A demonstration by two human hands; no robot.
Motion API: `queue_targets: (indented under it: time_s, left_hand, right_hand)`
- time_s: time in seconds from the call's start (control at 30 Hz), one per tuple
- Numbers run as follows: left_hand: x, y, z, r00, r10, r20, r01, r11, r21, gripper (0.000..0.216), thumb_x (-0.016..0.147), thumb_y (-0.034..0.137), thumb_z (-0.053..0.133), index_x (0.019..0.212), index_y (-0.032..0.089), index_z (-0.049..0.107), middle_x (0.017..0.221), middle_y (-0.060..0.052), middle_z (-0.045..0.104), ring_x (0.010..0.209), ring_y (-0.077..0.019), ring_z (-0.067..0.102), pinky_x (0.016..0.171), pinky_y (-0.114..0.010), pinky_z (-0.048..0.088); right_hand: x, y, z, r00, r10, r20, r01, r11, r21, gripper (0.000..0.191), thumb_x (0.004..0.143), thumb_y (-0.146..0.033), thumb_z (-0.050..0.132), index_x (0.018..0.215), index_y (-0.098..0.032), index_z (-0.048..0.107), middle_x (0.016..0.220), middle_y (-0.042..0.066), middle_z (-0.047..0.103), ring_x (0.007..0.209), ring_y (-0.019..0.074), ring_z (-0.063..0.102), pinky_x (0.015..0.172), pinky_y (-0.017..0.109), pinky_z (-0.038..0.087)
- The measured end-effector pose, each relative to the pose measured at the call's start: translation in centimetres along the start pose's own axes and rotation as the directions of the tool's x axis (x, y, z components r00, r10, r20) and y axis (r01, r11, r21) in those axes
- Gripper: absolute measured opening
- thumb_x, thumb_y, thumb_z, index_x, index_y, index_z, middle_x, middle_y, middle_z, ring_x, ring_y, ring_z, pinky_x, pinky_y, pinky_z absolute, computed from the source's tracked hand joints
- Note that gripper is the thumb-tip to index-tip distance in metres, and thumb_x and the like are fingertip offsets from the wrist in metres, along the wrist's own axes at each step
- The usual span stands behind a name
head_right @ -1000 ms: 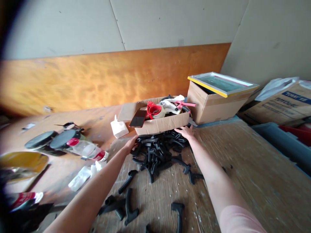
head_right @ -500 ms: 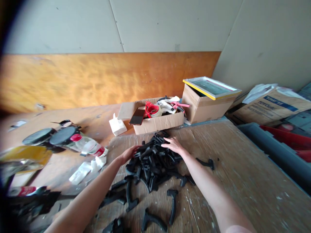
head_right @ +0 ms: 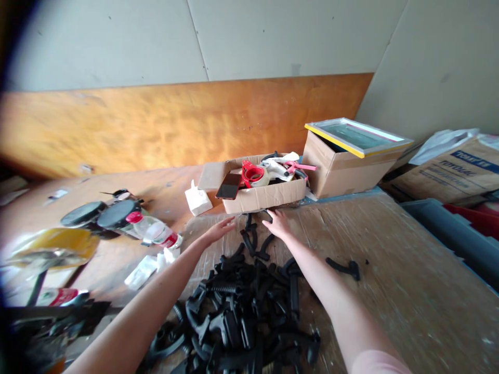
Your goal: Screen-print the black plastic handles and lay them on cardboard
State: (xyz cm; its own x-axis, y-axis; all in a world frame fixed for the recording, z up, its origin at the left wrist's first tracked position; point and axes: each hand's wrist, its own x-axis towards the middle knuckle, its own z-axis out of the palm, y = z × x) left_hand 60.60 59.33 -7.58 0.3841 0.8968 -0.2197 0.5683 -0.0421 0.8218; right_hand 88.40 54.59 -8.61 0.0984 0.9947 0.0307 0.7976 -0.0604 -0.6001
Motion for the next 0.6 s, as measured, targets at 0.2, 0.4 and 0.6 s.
queue_targets:
  time_s: [0.2,0.4,0.6]
  left_hand:
    - [3.5,1.2,6.0,0.992,0.113,0.063,-0.122,0.981,0.149,0.051,0.086,0.046,0.057,0.133,0.028,0.058,0.144,-0.004,0.053,0.143,-0.0299,0.030,0.119,-0.051,0.007]
    - [-2.7,0.5,5.7,0.950,0.205,0.238,-0.234,0.967,0.101,0.053,0.089,0.054,0.049,0.132,0.025,0.059,0.130,-0.006,0.064,0.121,-0.0264,0.057,0.112,-0.042,0.032]
    - [-10.7,1.1,4.0,0.955,0.181,0.236,-0.248,0.923,0.294,0.047,0.090,0.055,0.045,0.108,0.023,0.073,0.112,-0.007,0.070,0.115,-0.0254,0.058,0.109,-0.037,0.036]
  right_hand:
    - [0.9,-2.2,5.1,0.999,-0.032,0.033,0.036,0.990,-0.138,0.040,0.083,-0.046,0.065,0.116,-0.024,0.069,0.153,0.008,0.036,0.133,0.0338,0.038,0.107,0.048,0.035]
    - [-5.3,-3.4,5.8,0.991,-0.075,0.111,0.085,0.993,-0.082,0.038,0.084,-0.033,0.062,0.116,-0.014,0.068,0.155,0.013,0.033,0.132,0.0309,0.042,0.108,0.043,0.036]
    - [-12.7,-6.5,4.0,0.933,-0.181,0.312,0.156,0.982,0.103,0.036,0.088,-0.040,0.058,0.113,-0.018,0.072,0.144,0.011,0.051,0.128,0.0277,0.052,0.107,0.040,0.040]
